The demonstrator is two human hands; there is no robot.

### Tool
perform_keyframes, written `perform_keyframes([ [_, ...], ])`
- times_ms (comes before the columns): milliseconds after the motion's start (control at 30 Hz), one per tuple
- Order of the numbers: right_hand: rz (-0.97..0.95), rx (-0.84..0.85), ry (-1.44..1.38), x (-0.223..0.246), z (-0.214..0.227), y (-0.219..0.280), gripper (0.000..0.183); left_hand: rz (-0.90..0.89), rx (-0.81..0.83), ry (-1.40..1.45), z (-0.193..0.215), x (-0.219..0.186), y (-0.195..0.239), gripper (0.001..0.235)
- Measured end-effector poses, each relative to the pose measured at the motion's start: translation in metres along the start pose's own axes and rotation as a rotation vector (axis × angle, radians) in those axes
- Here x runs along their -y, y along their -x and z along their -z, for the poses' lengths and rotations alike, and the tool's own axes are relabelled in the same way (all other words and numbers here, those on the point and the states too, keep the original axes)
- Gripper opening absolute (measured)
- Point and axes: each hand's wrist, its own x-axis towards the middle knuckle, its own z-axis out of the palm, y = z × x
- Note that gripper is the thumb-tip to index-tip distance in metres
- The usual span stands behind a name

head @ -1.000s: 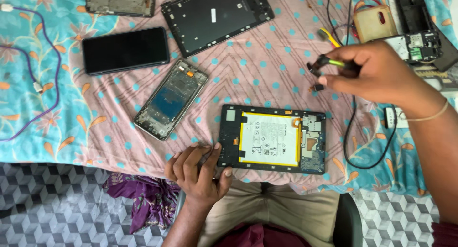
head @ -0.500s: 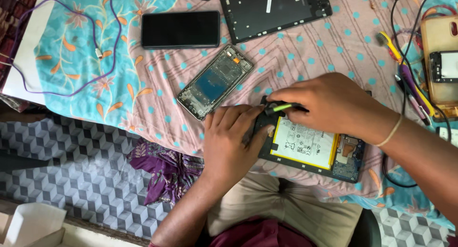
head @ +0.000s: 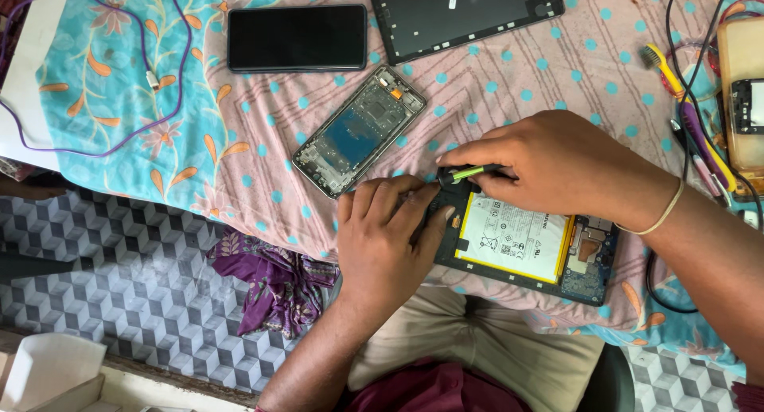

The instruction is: The person uses a screwdriver to remove screws from a tablet's internal frame, then reassembles the tablet by attaching the back cover. They also use a toothbrush to clean the interior of a disassembled phone and briefly operate a smartphone.

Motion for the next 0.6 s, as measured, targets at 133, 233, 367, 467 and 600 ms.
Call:
perform_keyframes([
  [133,-0.177,0.194,0.164,0.001,-0.001,0.002,0.055,-0.002,0.003,0.002,0.001,0.000,0.000,0.028],
  [233,-0.115,0.084,0.056,-0.003,-0.005,0.002,0.054,0.002,0.008,0.001,0.001,-0.001,-0.001,0.027],
  [367,0.134,-0.124,-0.010,-0.011,-0.015,0.003,0.045,0.007,0.002,-0.008,0.001,-0.003,-0.002,0.027],
  [467,0.168,-0.192,0.068,-0.024,-0.017,0.010,0.032,-0.001,0.016,-0.016,0.001,-0.003,-0.003,0.030],
  [600,0.032,-0.175,0.133,-0.043,-0.007,0.023,0.025,-0.008,0.026,-0.022,0.001,-0.003,-0.003,0.037],
])
